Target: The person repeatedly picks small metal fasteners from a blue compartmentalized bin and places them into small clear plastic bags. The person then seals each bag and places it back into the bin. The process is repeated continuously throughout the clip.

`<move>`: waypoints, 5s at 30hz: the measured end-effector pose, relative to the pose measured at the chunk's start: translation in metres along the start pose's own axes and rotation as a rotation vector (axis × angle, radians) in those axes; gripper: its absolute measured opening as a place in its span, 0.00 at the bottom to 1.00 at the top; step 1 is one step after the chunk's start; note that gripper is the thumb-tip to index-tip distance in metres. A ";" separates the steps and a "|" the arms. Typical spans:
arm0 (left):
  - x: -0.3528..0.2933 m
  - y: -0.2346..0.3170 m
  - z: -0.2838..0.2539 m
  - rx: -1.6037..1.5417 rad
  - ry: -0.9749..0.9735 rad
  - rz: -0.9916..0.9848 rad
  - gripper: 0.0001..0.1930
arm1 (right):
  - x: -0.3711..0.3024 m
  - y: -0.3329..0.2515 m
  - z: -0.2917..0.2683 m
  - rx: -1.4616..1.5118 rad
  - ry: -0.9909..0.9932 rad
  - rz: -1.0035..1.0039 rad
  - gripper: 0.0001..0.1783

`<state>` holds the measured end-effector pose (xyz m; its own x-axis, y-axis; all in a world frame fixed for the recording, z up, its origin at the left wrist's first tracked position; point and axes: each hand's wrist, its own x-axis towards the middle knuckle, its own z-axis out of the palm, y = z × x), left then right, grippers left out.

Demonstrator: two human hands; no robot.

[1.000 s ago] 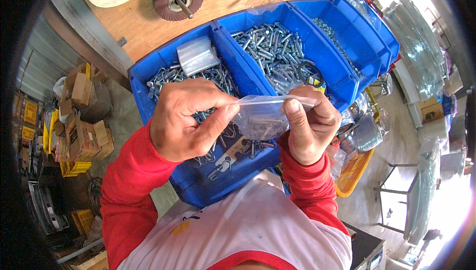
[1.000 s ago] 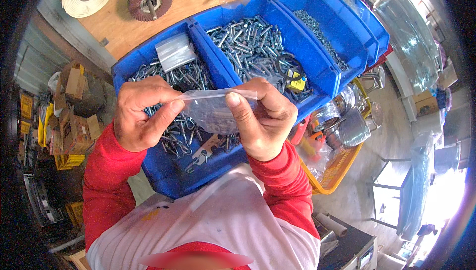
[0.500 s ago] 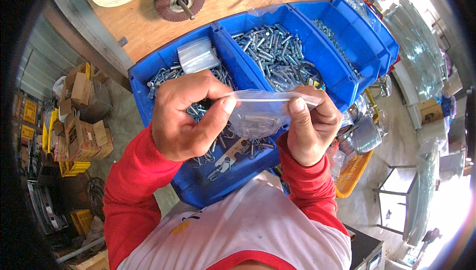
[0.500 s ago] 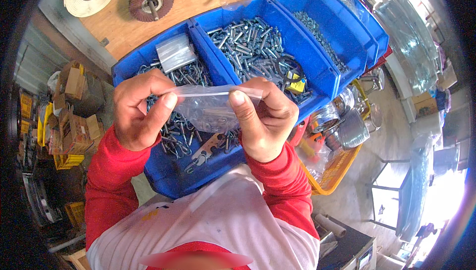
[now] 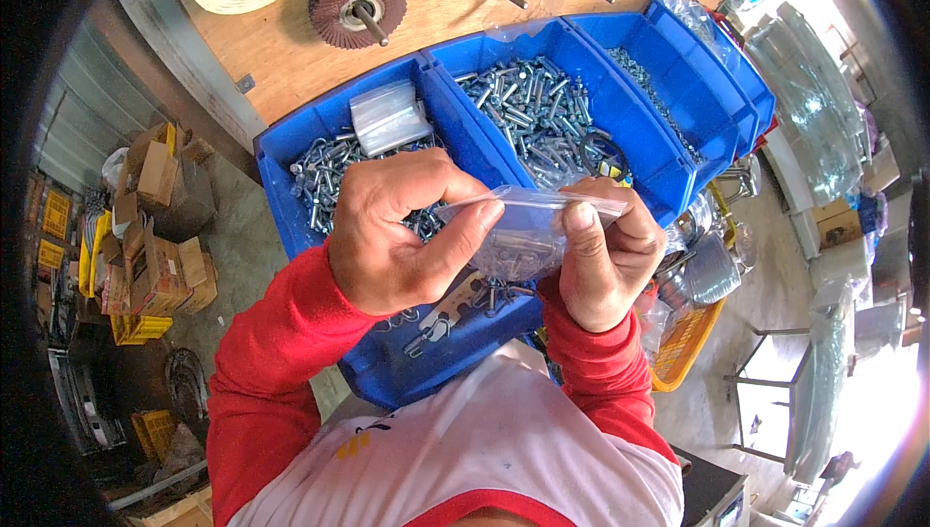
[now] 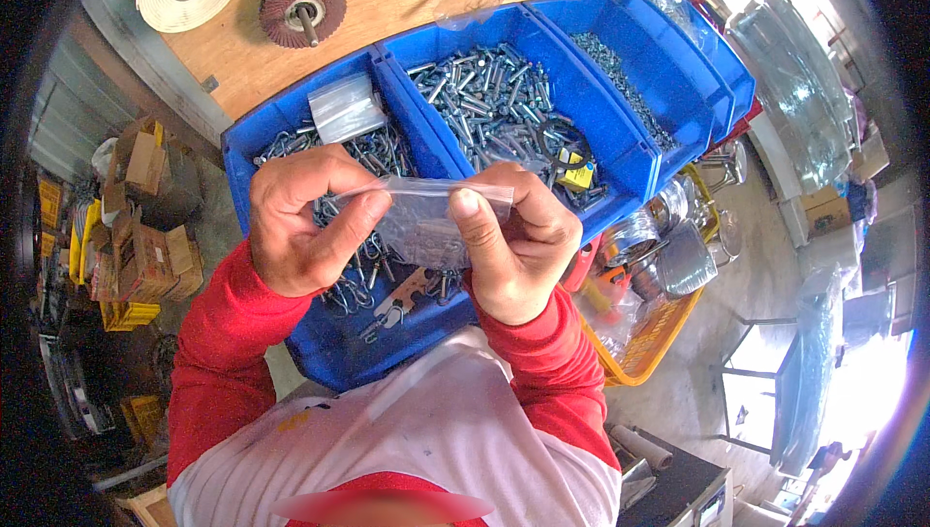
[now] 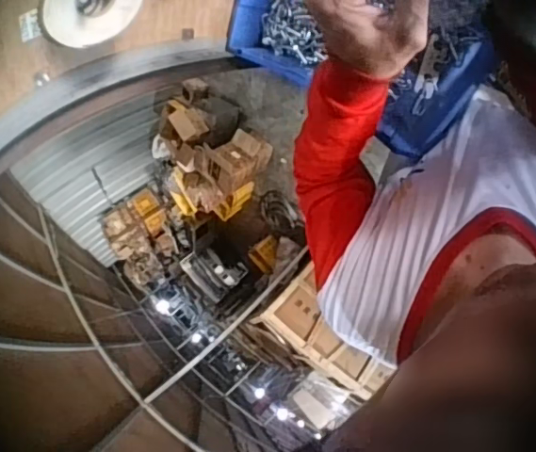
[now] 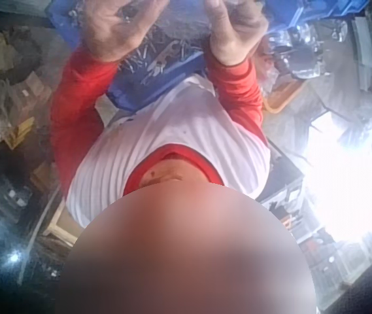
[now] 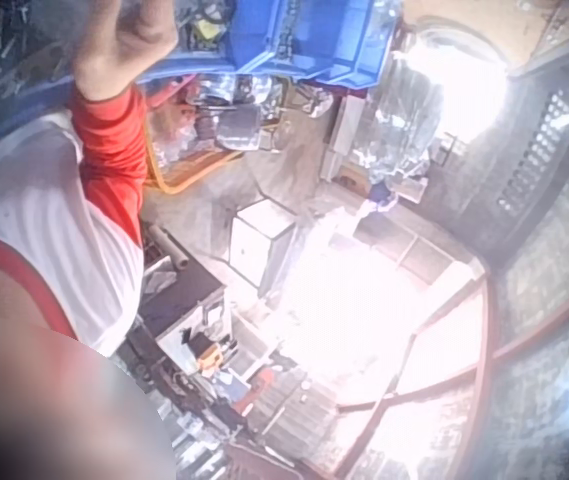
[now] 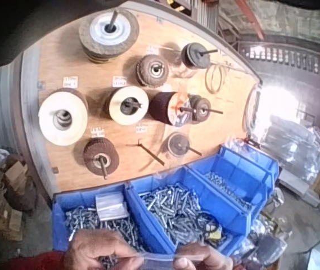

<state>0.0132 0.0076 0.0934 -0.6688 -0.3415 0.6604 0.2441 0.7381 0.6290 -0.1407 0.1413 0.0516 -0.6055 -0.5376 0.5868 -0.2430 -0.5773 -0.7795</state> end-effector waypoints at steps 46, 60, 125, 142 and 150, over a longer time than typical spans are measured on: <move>-0.024 -0.069 0.014 -0.116 -0.148 -0.345 0.10 | 0.072 -0.043 -0.169 -0.707 -0.108 0.213 0.06; -0.039 -0.199 -0.021 1.129 -0.451 -0.407 0.14 | 0.095 0.006 -0.107 -0.783 -0.160 -0.200 0.04; -0.093 -0.086 -0.034 0.558 0.208 -0.274 0.19 | -0.040 0.071 0.071 -0.302 -0.505 0.312 0.19; -0.123 -0.133 -0.056 0.541 0.286 -0.324 0.15 | -0.088 0.134 0.078 -0.722 -1.235 0.416 0.19; -0.123 -0.129 -0.053 0.529 0.307 -0.346 0.14 | -0.113 0.131 0.058 -1.082 -1.463 0.325 0.23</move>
<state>0.1016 -0.0765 -0.0473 -0.3986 -0.6993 0.5934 -0.3732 0.7147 0.5915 -0.0602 0.0908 -0.1045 0.1949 -0.9129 -0.3586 -0.9434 -0.0745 -0.3232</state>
